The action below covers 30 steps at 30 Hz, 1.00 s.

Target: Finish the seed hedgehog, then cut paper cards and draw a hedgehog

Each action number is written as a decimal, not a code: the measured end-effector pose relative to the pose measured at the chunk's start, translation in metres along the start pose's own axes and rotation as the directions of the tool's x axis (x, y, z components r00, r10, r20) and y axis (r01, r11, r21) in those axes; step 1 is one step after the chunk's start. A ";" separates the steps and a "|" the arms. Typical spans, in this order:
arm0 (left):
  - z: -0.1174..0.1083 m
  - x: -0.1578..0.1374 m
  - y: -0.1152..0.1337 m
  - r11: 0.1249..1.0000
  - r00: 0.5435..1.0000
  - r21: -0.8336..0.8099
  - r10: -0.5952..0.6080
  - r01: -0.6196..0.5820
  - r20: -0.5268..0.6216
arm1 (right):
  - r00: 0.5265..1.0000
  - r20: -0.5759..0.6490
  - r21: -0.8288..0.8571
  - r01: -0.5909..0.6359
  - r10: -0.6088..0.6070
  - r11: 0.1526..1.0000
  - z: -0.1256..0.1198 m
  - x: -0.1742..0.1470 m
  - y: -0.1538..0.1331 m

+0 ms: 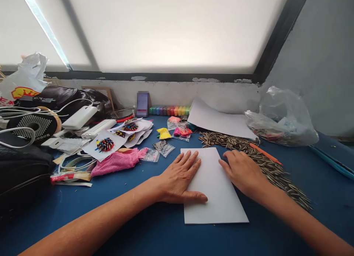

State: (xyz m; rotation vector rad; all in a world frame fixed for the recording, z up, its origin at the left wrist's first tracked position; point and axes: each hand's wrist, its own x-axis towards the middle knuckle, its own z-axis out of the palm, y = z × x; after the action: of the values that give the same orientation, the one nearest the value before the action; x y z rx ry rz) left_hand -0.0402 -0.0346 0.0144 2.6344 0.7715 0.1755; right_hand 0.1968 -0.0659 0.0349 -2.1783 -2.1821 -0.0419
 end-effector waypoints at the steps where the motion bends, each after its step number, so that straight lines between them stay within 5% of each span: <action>1: 0.001 0.000 0.000 1.000 1.000 0.003 0.003 -0.003 -0.009 | 0.999 0.022 0.012 -0.034 0.034 0.999 -0.003 0.010 0.000; 10: -0.006 -0.002 0.002 0.996 1.000 -0.086 -0.008 0.009 0.008 | 0.990 0.114 0.389 -0.123 0.085 0.913 -0.016 0.037 0.000; 13: -0.013 0.000 0.000 0.950 0.978 -0.296 -0.144 0.095 -0.149 | 0.997 0.047 0.595 -0.071 0.054 0.800 -0.024 0.026 0.006; 16: -0.018 0.004 -0.003 0.748 0.867 -0.656 -0.391 0.103 -0.309 | 0.996 -0.036 0.772 -0.024 0.081 0.636 -0.029 0.012 0.008; 18: -0.020 0.006 -0.004 0.557 0.830 -0.828 -0.488 0.058 -0.271 | 0.989 -0.078 0.850 -0.002 0.130 0.526 -0.030 0.004 0.006; 23: -0.024 0.008 -0.002 0.181 0.895 -0.980 -0.447 0.082 -0.008 | 0.970 -0.087 0.940 0.005 0.225 0.341 -0.027 -0.006 0.000; 26: -0.030 0.010 -0.005 0.130 0.890 -0.984 -0.454 0.119 0.048 | 0.978 -0.047 0.949 -0.020 0.204 0.313 -0.030 -0.006 0.000; 30: -0.042 0.013 -0.016 0.189 0.905 -0.959 -0.409 0.210 0.118 | 0.990 0.021 0.946 -0.066 0.143 0.319 -0.036 -0.006 0.005</action>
State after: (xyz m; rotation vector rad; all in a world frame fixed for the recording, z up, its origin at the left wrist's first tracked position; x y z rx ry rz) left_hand -0.0462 -0.0013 0.0473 1.2053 0.8416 0.5602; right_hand 0.2025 -0.0743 0.0700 -1.4812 -1.3195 0.9311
